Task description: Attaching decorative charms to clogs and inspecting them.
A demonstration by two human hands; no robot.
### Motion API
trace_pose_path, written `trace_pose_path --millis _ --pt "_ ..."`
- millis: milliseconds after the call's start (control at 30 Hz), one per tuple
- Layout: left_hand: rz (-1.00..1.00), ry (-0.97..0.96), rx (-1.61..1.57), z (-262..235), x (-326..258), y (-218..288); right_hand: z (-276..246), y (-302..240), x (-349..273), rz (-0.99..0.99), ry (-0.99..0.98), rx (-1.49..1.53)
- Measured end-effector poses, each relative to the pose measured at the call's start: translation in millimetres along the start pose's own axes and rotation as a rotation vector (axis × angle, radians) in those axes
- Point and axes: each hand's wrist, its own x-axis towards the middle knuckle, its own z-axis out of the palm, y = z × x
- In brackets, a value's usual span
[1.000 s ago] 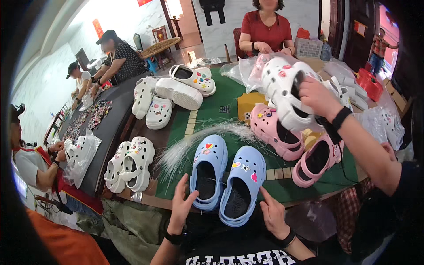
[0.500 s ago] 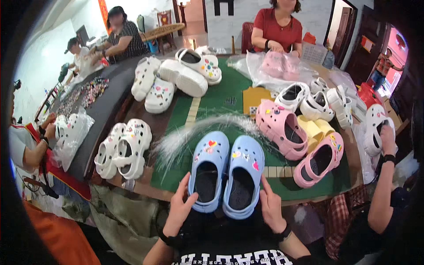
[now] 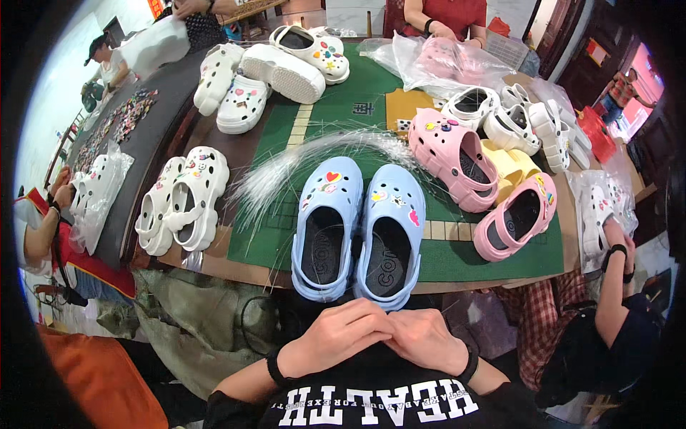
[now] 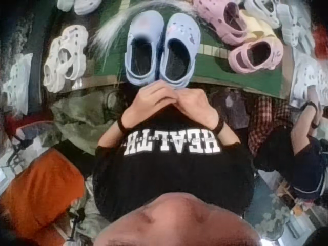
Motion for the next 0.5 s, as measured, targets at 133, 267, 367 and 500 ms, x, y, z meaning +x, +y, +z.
trace_pose_path --millis 133,267,367,500 --pt "-0.008 -0.001 -0.081 0 -3 -5 6 6 -3 0.108 -0.003 0.228" --pt "0.041 0.023 -0.046 3 -6 -4 13 13 -14 0.067 -0.026 0.136" --pt "-0.113 0.039 0.017 6 -16 5 5 -1 -7 0.053 0.100 0.274" --pt "-0.182 0.211 0.072 2 -27 10 -17 -44 -30 -0.120 0.183 0.186"
